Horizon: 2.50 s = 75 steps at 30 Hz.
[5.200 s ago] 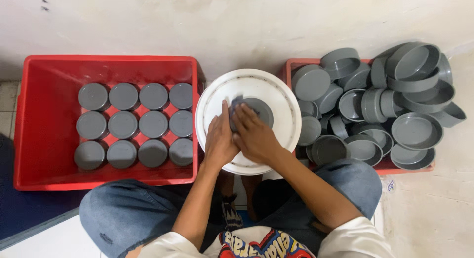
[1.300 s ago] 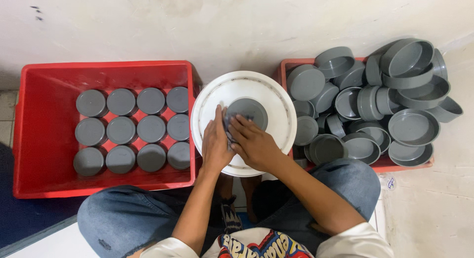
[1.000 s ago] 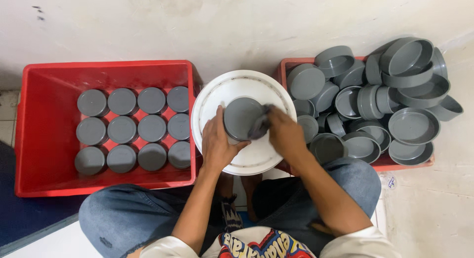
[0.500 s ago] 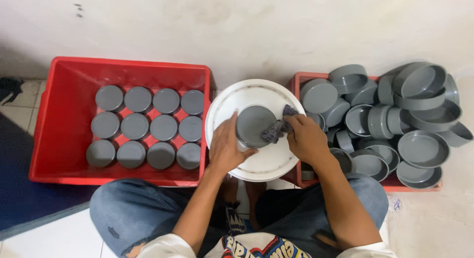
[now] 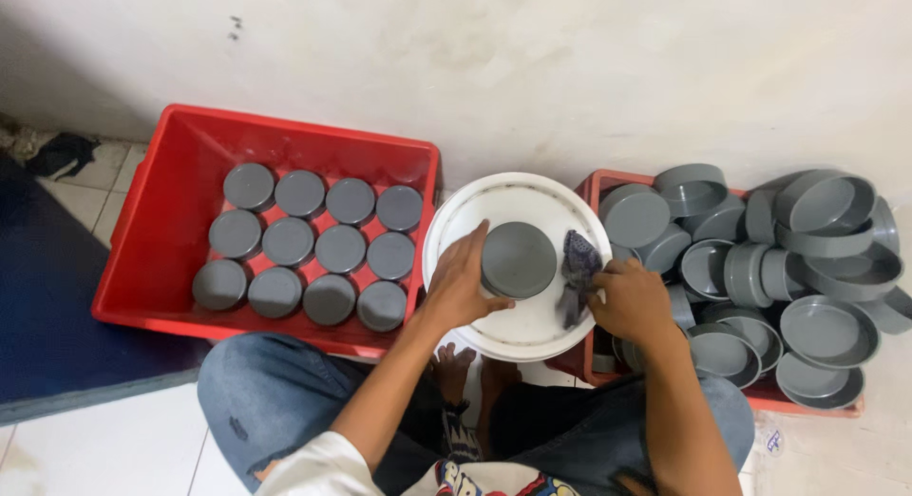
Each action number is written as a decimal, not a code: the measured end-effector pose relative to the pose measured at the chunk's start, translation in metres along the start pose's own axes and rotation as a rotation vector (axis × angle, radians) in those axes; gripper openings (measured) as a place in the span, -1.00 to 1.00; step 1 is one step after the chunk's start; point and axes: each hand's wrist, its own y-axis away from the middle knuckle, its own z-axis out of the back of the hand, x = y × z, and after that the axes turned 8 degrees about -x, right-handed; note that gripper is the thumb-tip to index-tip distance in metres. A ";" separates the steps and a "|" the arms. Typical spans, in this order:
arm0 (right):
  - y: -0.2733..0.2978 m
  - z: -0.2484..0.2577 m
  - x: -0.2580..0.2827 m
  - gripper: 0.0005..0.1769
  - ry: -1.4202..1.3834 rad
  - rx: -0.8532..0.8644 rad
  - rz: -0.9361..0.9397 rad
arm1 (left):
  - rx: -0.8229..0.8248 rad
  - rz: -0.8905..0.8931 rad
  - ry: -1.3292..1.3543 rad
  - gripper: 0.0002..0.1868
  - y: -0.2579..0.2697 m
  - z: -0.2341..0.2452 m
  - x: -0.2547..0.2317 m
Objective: The person picks up PVC pipe caps from a container, wipes the interior and exterior surfaces with a cloth, and places the cleaned caps into a separate red crate.
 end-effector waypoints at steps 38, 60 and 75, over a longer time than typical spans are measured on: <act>-0.170 -0.178 0.337 -0.24 -0.676 -0.027 -0.406 | -0.356 0.391 0.074 0.14 -0.041 0.072 0.265; -0.187 -0.197 0.346 -0.39 -1.065 0.249 -0.805 | -0.095 0.423 0.043 0.19 -0.088 -0.010 0.351; -0.177 -0.268 0.343 -0.38 -0.931 0.209 -0.653 | 0.053 0.445 -0.279 0.09 -0.076 0.034 0.301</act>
